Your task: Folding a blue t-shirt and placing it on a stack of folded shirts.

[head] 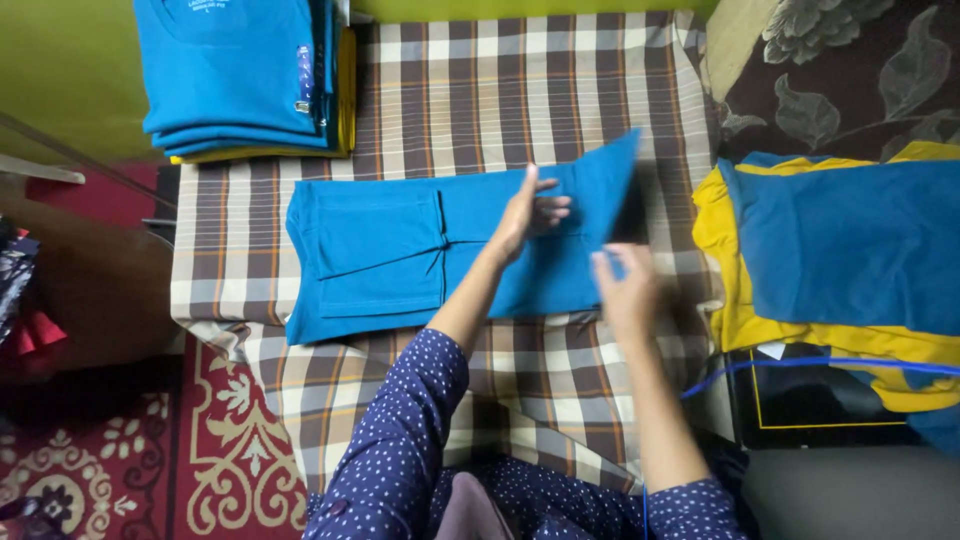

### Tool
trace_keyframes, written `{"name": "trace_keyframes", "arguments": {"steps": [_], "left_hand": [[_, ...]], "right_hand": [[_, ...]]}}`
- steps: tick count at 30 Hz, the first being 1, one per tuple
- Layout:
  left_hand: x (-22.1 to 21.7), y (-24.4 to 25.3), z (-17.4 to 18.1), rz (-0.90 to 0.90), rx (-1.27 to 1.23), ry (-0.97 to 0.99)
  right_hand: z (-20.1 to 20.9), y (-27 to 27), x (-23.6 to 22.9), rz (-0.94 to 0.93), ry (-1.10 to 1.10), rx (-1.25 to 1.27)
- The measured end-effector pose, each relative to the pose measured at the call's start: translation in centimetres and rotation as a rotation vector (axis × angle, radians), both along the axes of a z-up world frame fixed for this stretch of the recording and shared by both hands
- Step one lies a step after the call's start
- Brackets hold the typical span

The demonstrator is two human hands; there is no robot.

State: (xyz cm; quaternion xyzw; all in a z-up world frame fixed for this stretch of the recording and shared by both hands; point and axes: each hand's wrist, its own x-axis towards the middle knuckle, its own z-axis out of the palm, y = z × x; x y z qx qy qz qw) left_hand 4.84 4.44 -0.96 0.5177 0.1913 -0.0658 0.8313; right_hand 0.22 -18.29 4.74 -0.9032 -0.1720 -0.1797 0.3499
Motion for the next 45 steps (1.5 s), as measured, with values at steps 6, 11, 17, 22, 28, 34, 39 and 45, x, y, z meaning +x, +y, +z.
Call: {"name": "trace_keyframes", "arguments": {"steps": [6, 11, 17, 22, 28, 34, 39, 45], "left_hand": [[-0.3, 5.5, -2.6, 0.201, 0.106, 0.2], [5.7, 8.4, -17.7, 0.235, 0.698, 0.182], [4.7, 10.9, -13.5, 0.134, 0.967, 0.357], [4.5, 9.9, -4.2, -0.002, 1.028, 0.273], [8.2, 6.6, 1.0, -0.391, 1.295, 0.139], [13.6, 4.5, -3.9, -0.551, 1.323, 0.075], [15.3, 3.9, -7.3, -0.441, 1.202, -0.002], [13.9, 1.8, -3.7, -0.059, 1.041, -0.205]], "right_hand": [[-4.2, 7.6, -5.6, 0.273, 0.15, -0.019], [-5.2, 7.9, -6.7, 0.285, 0.094, -0.063], [-5.5, 8.1, -7.3, 0.352, 0.098, -0.082], [-2.0, 6.0, -7.1, 0.449, 0.226, -0.019], [-1.1, -1.1, -5.9, 0.193, 0.39, 0.194], [-3.4, -0.9, -6.9, 0.224, 0.495, -0.067], [-5.0, -1.4, -5.1, 0.099, 0.254, 0.076], [-2.9, -3.0, -2.1, 0.071, 0.232, 0.127]]}}
